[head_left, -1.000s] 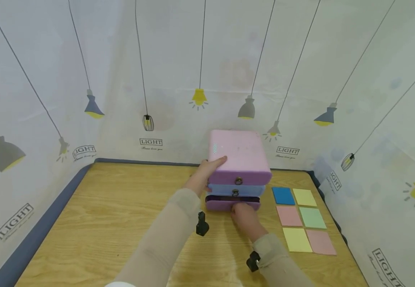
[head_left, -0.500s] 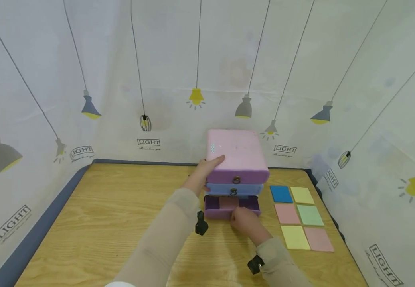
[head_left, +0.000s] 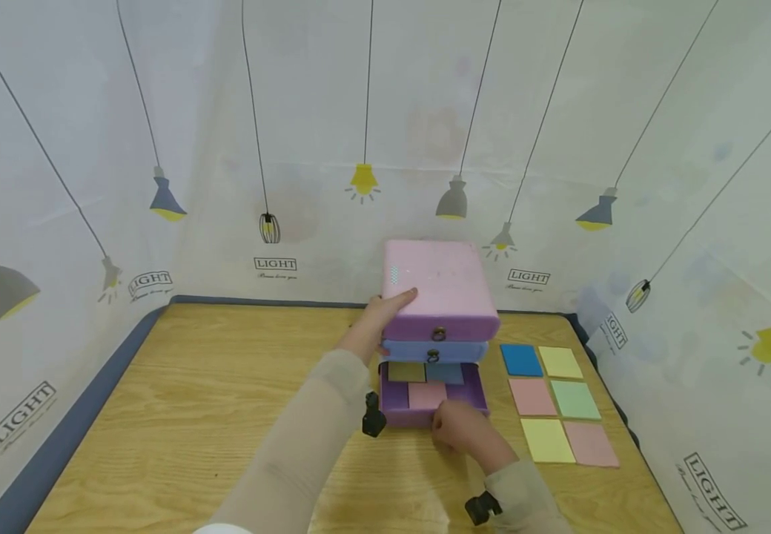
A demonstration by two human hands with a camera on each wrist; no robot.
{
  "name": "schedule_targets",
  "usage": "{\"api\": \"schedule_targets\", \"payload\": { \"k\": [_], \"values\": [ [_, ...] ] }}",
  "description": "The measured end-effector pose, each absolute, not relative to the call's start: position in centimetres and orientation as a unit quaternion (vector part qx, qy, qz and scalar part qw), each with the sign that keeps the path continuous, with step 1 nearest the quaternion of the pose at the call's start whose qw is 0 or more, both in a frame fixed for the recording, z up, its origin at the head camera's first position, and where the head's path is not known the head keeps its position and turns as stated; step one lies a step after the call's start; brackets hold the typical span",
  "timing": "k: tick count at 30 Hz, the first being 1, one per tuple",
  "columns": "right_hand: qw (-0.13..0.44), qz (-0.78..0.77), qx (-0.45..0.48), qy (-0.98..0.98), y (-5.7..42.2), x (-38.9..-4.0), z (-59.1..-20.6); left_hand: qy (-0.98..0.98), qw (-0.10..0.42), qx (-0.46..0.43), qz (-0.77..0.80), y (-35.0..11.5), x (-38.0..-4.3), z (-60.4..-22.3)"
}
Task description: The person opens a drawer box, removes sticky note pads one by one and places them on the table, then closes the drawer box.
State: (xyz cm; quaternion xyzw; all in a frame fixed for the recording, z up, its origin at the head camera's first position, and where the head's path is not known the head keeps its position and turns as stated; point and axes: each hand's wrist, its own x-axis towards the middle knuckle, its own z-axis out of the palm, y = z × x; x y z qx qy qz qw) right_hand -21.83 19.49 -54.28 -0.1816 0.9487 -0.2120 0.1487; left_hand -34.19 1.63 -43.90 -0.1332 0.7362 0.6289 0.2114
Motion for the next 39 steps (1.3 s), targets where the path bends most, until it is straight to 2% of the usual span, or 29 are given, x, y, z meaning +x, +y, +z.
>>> {"api": "schedule_targets", "payload": {
  "k": [21, 39],
  "values": [
    [0.220, -0.242, -0.169, 0.930, 18.9, -18.0, -52.8, 0.740, 0.203, -0.122, 0.629, 1.5, -33.8, -43.7],
    [0.237, -0.212, -0.177, 0.931, 18.9, -16.6, -52.7, 0.740, 0.201, -0.125, 0.630, 1.5, -34.0, -43.9]
  ]
}}
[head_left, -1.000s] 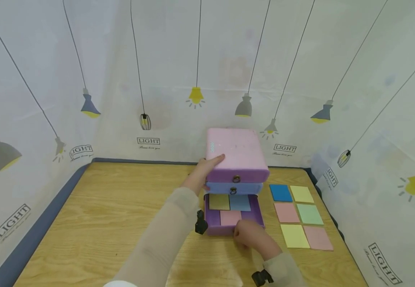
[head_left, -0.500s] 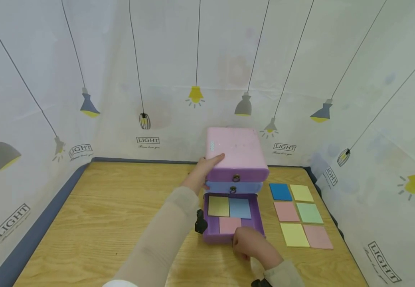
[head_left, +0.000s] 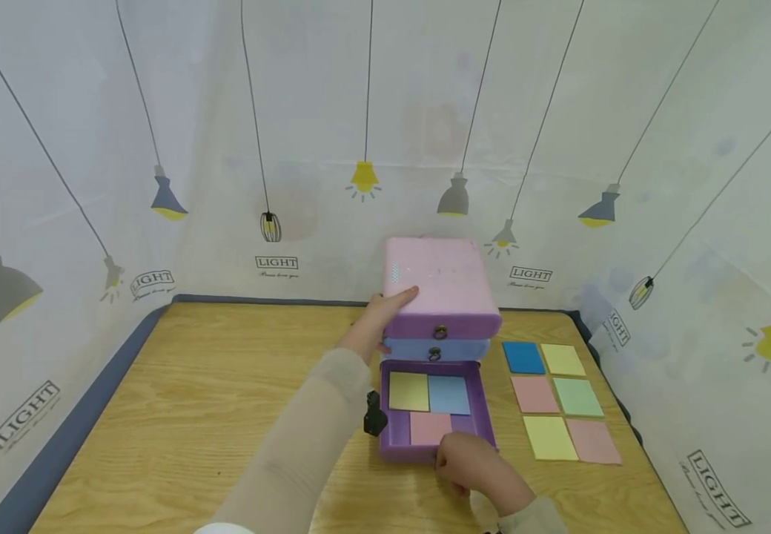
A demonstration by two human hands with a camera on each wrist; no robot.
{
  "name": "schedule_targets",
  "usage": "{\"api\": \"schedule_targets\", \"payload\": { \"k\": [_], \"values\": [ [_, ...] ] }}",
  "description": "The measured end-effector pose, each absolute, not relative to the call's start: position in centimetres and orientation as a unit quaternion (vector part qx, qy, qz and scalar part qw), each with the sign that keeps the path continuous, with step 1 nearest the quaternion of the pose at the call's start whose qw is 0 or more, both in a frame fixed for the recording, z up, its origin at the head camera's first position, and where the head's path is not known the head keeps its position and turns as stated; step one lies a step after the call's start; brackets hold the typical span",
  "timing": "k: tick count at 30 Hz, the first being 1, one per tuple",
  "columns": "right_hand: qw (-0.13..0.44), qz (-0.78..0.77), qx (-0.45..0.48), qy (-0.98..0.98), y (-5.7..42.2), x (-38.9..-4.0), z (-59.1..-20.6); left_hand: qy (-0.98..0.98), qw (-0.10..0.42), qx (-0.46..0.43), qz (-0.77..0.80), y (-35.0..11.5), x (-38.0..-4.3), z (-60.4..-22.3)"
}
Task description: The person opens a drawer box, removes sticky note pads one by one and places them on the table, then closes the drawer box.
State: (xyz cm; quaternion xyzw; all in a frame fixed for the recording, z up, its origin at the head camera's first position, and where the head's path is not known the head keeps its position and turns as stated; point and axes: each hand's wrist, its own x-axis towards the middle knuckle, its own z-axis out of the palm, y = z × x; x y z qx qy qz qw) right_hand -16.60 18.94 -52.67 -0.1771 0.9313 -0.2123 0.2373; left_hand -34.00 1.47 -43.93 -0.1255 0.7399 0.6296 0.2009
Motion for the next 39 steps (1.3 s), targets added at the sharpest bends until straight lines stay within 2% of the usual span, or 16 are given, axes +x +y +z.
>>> {"api": "schedule_targets", "payload": {
  "k": [11, 22, 28, 33, 39],
  "values": [
    [0.244, -0.229, -0.180, 0.925, 19.1, -15.9, -52.3, 0.734, 0.202, -0.118, 0.637, 1.3, -33.7, -43.7],
    [0.218, -0.222, -0.215, 0.926, 19.3, -15.4, -51.2, 0.732, 0.207, -0.118, 0.639, 1.3, -33.3, -43.6],
    [0.167, -0.220, -0.235, 0.932, 19.8, -16.3, -49.4, 0.735, 0.206, -0.122, 0.635, 1.2, -33.2, -43.4],
    [0.166, -0.223, -0.230, 0.933, 20.3, -17.8, -48.5, 0.730, 0.208, -0.127, 0.638, 1.2, -33.4, -43.5],
    [0.169, -0.217, -0.176, 0.945, 20.4, -19.2, -48.8, 0.730, 0.206, -0.124, 0.640, 1.3, -33.6, -43.7]
  ]
}}
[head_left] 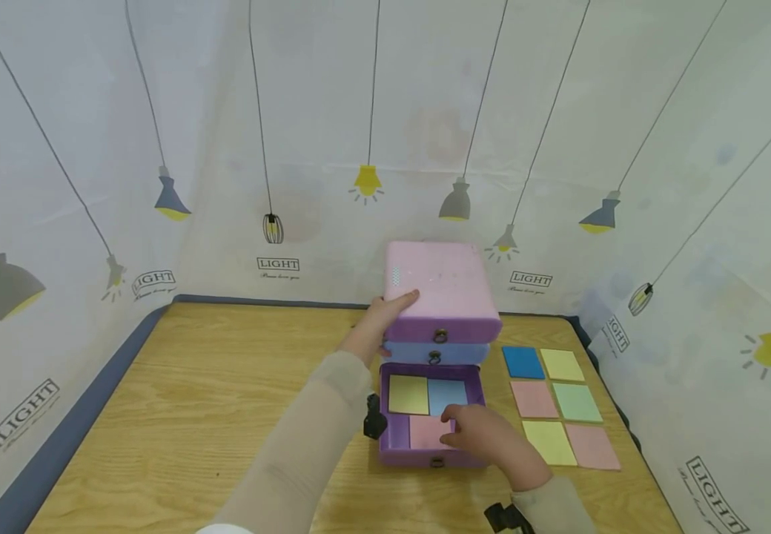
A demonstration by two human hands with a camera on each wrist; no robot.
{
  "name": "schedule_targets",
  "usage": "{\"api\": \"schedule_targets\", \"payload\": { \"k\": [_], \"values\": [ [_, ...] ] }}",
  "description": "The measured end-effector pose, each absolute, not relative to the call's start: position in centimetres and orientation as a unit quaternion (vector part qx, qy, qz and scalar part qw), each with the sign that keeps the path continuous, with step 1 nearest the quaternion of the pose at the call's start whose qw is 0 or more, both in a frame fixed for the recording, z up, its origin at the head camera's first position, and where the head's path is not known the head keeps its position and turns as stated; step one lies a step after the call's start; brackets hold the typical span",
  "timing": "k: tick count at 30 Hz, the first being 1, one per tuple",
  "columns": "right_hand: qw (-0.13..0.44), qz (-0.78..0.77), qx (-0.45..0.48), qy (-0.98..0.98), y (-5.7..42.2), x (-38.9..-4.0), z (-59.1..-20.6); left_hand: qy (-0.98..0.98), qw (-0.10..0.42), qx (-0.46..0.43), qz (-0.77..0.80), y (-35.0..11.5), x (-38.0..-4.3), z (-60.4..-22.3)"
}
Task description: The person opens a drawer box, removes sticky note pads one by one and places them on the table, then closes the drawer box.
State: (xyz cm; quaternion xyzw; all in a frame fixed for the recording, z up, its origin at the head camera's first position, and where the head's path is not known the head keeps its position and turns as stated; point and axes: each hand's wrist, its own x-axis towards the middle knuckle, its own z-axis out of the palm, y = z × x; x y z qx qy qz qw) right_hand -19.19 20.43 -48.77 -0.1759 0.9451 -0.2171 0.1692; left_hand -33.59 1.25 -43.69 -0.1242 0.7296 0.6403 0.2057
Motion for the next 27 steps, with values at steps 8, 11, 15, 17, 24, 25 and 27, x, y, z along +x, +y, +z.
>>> {"api": "schedule_targets", "payload": {
  "k": [8, 11, 15, 17, 24, 25, 27],
  "values": [
    [0.174, -0.209, -0.143, 0.952, 20.5, -20.6, -50.9, 0.726, 0.207, -0.124, 0.644, 1.2, -33.5, -43.7],
    [0.164, -0.196, -0.147, 0.956, 20.5, -21.0, -51.7, 0.726, 0.208, -0.126, 0.644, 1.2, -33.5, -43.6],
    [0.153, -0.190, -0.157, 0.957, 20.3, -21.2, -52.6, 0.727, 0.206, -0.128, 0.643, 1.3, -33.5, -43.6],
    [0.146, -0.190, -0.163, 0.957, 20.3, -21.3, -53.0, 0.726, 0.207, -0.128, 0.643, 1.3, -33.6, -43.6],
    [0.109, -0.160, -0.184, 0.964, 20.2, -21.5, -54.3, 0.729, 0.207, -0.129, 0.640, 1.4, -33.8, -43.7],
    [0.106, -0.154, -0.184, 0.965, 20.2, -21.5, -54.4, 0.729, 0.206, -0.130, 0.639, 1.4, -33.8, -43.8],
    [0.104, -0.149, -0.180, 0.967, 20.2, -21.5, -54.6, 0.729, 0.206, -0.132, 0.639, 1.4, -33.9, -43.9]
  ]
}}
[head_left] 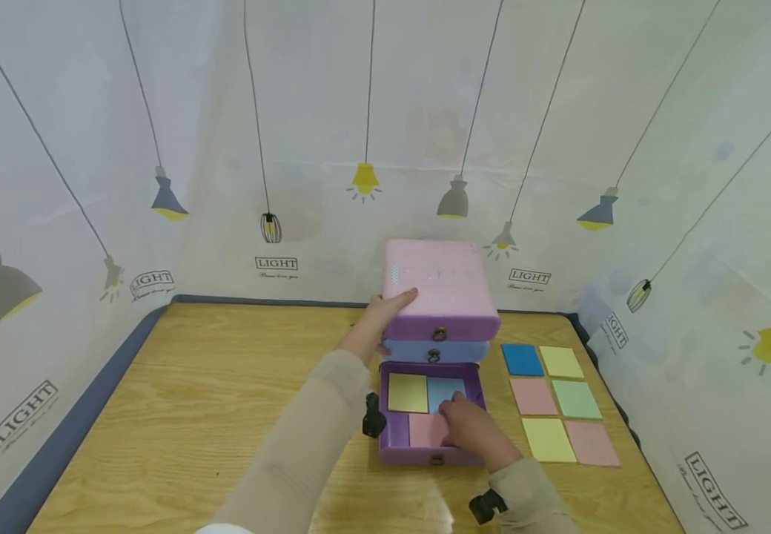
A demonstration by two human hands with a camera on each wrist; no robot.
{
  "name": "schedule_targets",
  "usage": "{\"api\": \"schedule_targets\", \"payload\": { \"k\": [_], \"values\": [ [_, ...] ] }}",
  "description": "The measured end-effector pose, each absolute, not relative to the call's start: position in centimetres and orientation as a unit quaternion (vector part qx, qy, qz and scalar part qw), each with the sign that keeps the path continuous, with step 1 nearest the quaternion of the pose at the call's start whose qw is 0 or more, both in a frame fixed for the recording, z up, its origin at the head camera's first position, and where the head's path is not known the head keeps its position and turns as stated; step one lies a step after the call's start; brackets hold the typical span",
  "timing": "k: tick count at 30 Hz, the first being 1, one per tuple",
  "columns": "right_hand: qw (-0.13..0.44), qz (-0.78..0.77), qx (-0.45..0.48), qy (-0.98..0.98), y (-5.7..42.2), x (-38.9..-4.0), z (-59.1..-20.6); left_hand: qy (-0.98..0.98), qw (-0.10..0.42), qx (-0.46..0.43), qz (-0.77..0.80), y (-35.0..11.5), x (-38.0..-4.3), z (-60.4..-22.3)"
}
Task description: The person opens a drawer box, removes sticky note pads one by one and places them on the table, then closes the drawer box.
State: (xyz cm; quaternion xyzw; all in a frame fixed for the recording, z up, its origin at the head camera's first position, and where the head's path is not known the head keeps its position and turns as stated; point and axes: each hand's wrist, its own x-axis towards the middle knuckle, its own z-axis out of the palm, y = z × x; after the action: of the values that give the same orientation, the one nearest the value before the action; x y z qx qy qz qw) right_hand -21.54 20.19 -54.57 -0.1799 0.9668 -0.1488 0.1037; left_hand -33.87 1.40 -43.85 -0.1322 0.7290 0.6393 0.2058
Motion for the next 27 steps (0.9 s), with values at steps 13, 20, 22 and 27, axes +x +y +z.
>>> {"api": "schedule_targets", "payload": {
  "k": [13, 20, 22, 27],
  "values": [
    [0.108, -0.173, -0.146, 0.968, 20.13, -21.57, -55.04, 0.730, 0.205, -0.130, 0.639, 1.45, -33.75, -43.92],
    [0.126, -0.220, -0.131, 0.958, 20.32, -21.67, -54.85, 0.730, 0.208, -0.126, 0.639, 1.46, -33.61, -43.80],
    [0.133, -0.245, -0.124, 0.952, 20.43, -21.71, -54.77, 0.731, 0.207, -0.125, 0.639, 1.46, -33.62, -43.78],
    [0.146, -0.296, -0.108, 0.938, 20.70, -21.54, -54.62, 0.729, 0.204, -0.127, 0.641, 1.40, -33.82, -43.95]
  ]
}}
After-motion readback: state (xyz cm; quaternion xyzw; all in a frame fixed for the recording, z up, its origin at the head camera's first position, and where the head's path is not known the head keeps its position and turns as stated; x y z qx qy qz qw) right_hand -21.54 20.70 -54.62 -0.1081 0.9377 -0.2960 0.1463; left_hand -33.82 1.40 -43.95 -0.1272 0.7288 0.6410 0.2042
